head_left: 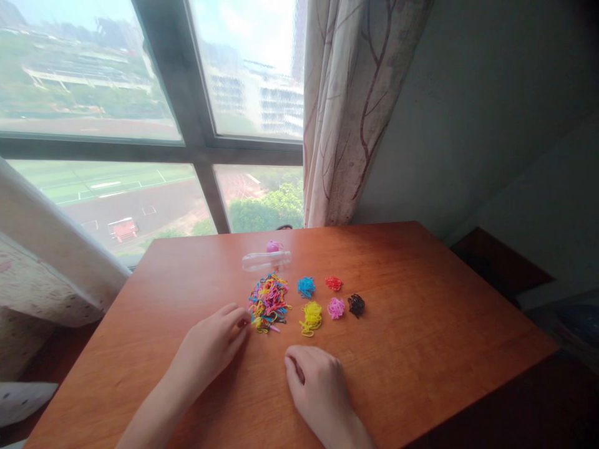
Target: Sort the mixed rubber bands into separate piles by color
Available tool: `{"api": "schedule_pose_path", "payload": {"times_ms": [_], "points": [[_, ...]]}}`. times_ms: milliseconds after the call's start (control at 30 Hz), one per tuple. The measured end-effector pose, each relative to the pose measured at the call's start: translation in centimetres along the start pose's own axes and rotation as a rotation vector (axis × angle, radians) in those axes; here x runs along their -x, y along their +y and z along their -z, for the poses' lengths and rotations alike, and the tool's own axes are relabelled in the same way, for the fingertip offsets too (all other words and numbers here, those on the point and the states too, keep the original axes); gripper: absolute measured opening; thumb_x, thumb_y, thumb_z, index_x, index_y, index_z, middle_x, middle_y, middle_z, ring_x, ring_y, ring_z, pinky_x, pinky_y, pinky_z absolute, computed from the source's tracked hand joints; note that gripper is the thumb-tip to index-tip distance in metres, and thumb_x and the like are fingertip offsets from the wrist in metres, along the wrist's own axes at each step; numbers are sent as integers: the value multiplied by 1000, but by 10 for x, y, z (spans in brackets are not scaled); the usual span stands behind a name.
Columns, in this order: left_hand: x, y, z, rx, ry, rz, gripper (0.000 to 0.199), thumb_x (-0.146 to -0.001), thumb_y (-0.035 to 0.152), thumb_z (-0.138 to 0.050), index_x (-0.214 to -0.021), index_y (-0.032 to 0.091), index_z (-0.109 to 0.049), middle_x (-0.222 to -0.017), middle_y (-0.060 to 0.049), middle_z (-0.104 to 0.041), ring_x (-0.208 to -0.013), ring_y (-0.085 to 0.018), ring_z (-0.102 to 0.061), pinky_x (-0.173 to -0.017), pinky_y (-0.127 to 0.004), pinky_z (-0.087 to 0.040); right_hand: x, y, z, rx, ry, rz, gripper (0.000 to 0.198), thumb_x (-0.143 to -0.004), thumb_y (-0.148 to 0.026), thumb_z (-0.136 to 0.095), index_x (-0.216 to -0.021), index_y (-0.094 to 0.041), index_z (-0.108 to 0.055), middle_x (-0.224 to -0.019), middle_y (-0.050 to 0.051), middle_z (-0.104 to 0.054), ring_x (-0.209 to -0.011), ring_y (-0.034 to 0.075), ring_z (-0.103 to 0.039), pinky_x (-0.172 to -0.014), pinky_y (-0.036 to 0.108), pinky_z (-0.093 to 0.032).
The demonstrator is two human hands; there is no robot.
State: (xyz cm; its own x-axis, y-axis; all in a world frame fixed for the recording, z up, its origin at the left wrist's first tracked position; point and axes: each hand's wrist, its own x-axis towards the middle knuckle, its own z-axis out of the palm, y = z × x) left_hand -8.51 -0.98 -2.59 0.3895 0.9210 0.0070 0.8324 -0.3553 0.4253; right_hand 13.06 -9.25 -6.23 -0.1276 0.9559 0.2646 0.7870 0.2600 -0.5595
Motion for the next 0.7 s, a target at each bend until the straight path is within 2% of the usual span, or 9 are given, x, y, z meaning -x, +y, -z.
{"api": "schedule_pose_path", "payload": {"times_ms": [133,300,400,567,700], "points": [[-1,5,2,64,51,-37,20,-90,24,-45,-86,24,-65,-81,1,-64,-68,-13,-60,-62,-20,-42,-1,1,-1,-7,-1,-2,17,-87,-13,-49,-75,-23,-54,-68,-4,-62,-62,12,-55,-60,27,-26],[-11,29,-2,114,10,-177,22,-92,22,-44,-85,23,-64,-90,-1,-67,-72,-13,-62,-63,-20,-44,1,0,0,-13,-14,0,16,-88,-13,-48,-78,-23,-56,-70,-3,-63,-65,13,-57,-61,27,-27],[-23,47,-4,43,-36,-270,22,-93,20,-44,-87,22,-64,-91,-3,-66,-75,-14,-63,-65,-21,-46,2,0,-1,-21,-13,2,16,-87,-13,-48,-80,-24,-57,-73,-3,-64,-68,14,-58,-62,27,-27],[-46,71,-6,-162,-146,-360,19,-91,17,-46,-85,21,-63,-90,-3,-66,-75,-16,-64,-61,-23,-43,2,2,-4,2,-5,0,16,-86,-12,-49,-75,-23,-55,-71,-3,-63,-66,14,-58,-61,27,-28],[-55,84,-10,-254,-225,-367,17,-86,12,-48,-81,20,-62,-92,-3,-66,-73,-15,-64,-57,-23,-41,1,1,-4,29,-9,8,16,-85,-11,-51,-76,-22,-56,-72,-2,-65,-67,13,-60,-61,25,-29]]}}
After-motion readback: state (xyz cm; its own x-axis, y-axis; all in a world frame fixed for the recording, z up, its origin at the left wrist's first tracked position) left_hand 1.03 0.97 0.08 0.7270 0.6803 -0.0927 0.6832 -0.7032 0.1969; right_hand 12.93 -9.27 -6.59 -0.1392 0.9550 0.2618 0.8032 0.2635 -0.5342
